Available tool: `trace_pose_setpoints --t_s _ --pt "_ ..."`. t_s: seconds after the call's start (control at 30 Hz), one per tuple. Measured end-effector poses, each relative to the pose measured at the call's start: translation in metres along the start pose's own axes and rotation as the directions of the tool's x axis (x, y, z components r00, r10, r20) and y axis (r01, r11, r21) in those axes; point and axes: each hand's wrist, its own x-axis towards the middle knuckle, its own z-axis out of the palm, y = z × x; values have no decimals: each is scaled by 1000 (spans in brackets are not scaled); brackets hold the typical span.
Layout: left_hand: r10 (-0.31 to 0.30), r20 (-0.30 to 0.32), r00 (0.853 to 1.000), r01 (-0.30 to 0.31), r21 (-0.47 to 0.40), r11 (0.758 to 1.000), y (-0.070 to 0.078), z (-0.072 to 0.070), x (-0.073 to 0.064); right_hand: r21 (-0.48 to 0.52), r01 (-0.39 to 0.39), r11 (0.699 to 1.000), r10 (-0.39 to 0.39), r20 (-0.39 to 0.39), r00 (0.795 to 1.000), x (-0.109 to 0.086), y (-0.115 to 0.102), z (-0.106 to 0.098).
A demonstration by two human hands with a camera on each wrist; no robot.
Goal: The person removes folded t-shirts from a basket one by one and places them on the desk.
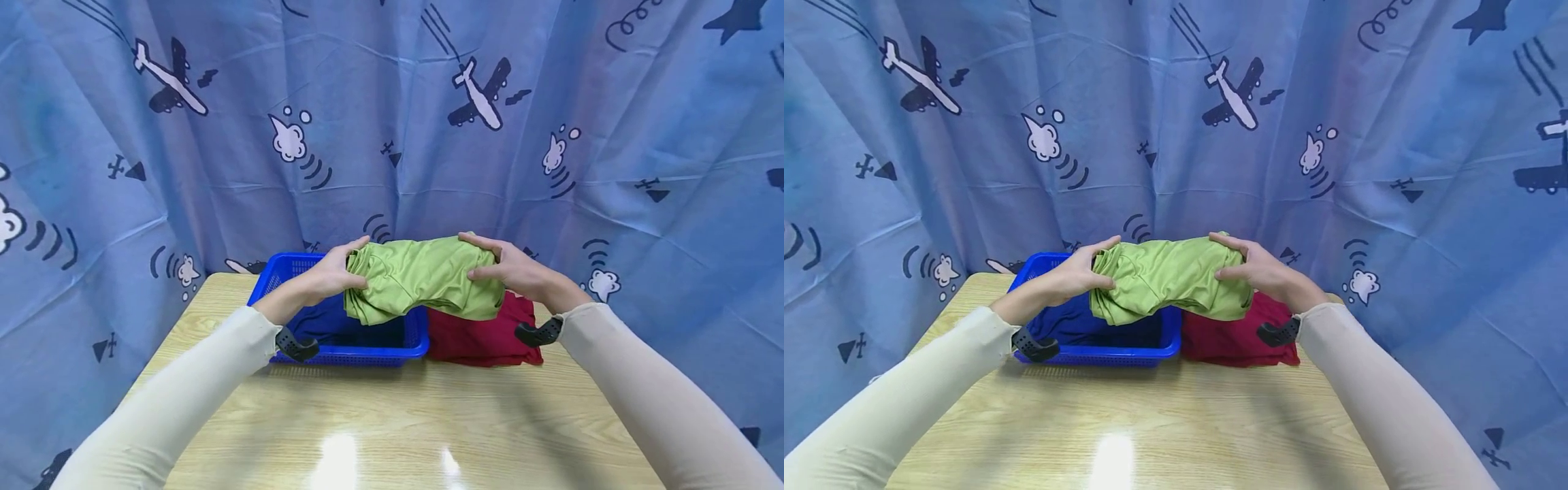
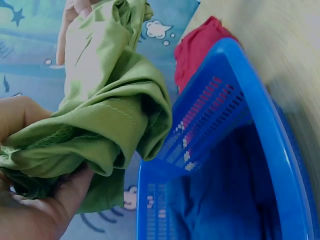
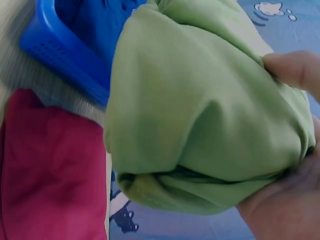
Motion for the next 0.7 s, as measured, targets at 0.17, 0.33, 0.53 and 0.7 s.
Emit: trace_pose_setpoints --t_s 0.17,0.33,0.53,0.7 --pt "35 -32 999 -36 -20 999 3 15 8 63 -13 998 14 -8 1000 -10 7 -12" --pt "65 -48 997 -66 -20 998 6 30 15 117 -23 993 23 -2 1000 -20 15 -21" --pt "92 -53 994 -93 -32 995 10 46 20 129 -38 991 40 -13 999 -32 22 -31" --pt "120 -52 991 -122 -40 992 12 63 26 132 -55 990 57 -10 998 -45 28 -39"
